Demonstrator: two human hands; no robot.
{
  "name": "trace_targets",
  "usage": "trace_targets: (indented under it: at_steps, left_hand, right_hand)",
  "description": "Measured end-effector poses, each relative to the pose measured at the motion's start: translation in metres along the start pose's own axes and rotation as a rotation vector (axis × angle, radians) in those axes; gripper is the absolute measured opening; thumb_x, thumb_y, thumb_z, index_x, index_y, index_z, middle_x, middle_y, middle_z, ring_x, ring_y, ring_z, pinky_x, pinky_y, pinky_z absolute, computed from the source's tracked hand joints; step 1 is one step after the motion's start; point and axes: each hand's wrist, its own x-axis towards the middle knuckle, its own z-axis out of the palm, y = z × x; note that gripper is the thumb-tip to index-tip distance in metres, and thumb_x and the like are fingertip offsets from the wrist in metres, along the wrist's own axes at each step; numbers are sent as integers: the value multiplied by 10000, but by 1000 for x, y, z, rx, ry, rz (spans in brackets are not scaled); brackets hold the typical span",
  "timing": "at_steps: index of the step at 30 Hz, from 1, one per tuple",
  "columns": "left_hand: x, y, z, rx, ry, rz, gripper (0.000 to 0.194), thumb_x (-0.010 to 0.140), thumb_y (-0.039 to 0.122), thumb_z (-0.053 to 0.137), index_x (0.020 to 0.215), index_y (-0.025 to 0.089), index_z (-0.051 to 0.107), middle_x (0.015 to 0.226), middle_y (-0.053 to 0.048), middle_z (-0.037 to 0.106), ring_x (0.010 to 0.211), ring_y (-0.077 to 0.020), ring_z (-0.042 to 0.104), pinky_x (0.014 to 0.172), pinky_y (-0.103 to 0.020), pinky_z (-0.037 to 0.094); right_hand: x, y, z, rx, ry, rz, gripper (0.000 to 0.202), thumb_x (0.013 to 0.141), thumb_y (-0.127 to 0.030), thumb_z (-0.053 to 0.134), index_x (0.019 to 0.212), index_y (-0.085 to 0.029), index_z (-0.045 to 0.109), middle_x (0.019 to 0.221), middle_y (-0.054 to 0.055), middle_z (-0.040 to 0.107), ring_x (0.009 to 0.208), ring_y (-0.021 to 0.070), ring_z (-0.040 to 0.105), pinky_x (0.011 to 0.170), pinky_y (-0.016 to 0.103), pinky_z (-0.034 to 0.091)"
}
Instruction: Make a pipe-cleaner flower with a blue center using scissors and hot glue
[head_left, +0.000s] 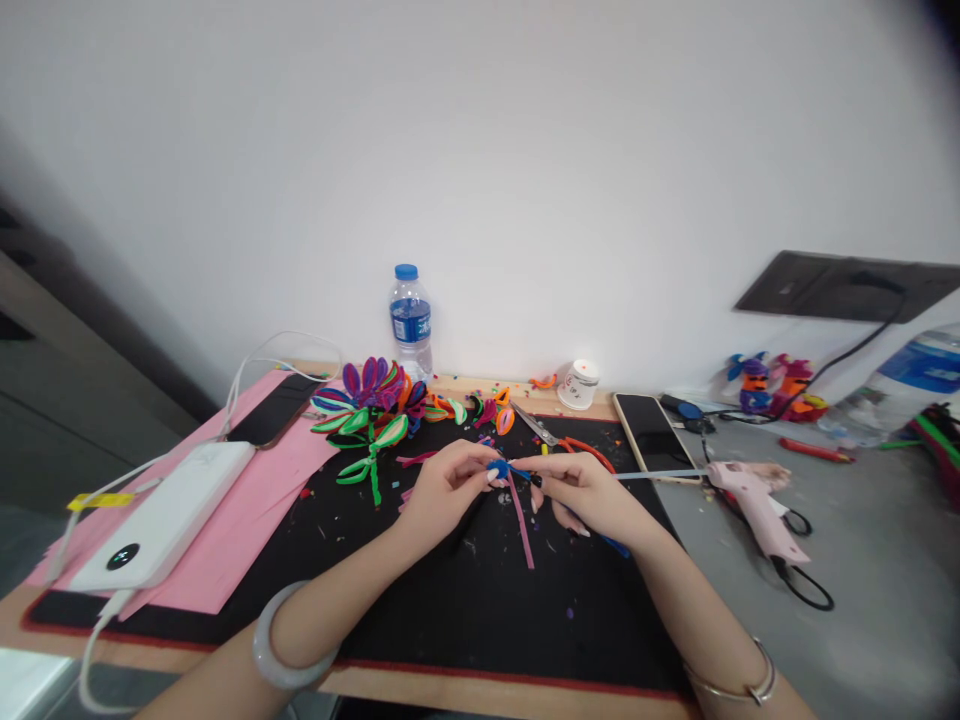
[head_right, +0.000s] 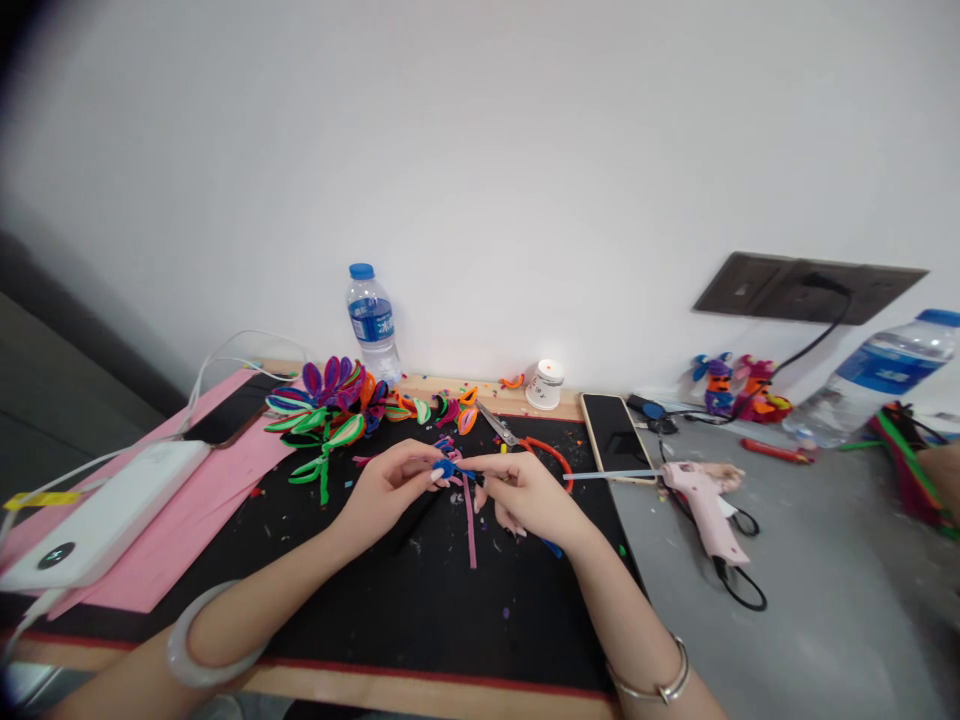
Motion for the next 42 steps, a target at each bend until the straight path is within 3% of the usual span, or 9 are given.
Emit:
trace_targets:
  at_steps: [18, 28, 42]
  left_hand:
    - [0, -2, 1, 35, -52, -22, 119, 736, 229, 573, 828, 157, 596, 802, -33, 590, 683, -149, 624, 637, -260, 508]
    - [1, 0, 2, -31, -37, -130, 171, 696, 248, 624, 822, 141, 583, 731, -18, 605, 644, -145, 626, 606, -254, 505]
    - [1, -1, 1, 9, -29, -81, 174, 700, 262, 620, 820, 137, 611, 795, -40, 603, 653, -153, 632, 621, -272, 519]
  right_hand:
    - [-2, 0, -10, 10, -39, 39, 289, 774, -217, 448, 1016, -121, 574, 664, 1, 573, 304, 7, 361, 272, 133, 216]
    - [-2, -3, -11, 39, -39, 33, 292, 764, -211, 465, 1015, -123, 585, 651, -5, 579, 299, 5, 358, 281, 141, 215]
    - [-2, -2, -10, 65, -42, 51, 310, 742, -196, 455, 1008, -119, 594, 638, -2, 591, 285, 10, 361, 266, 144, 208]
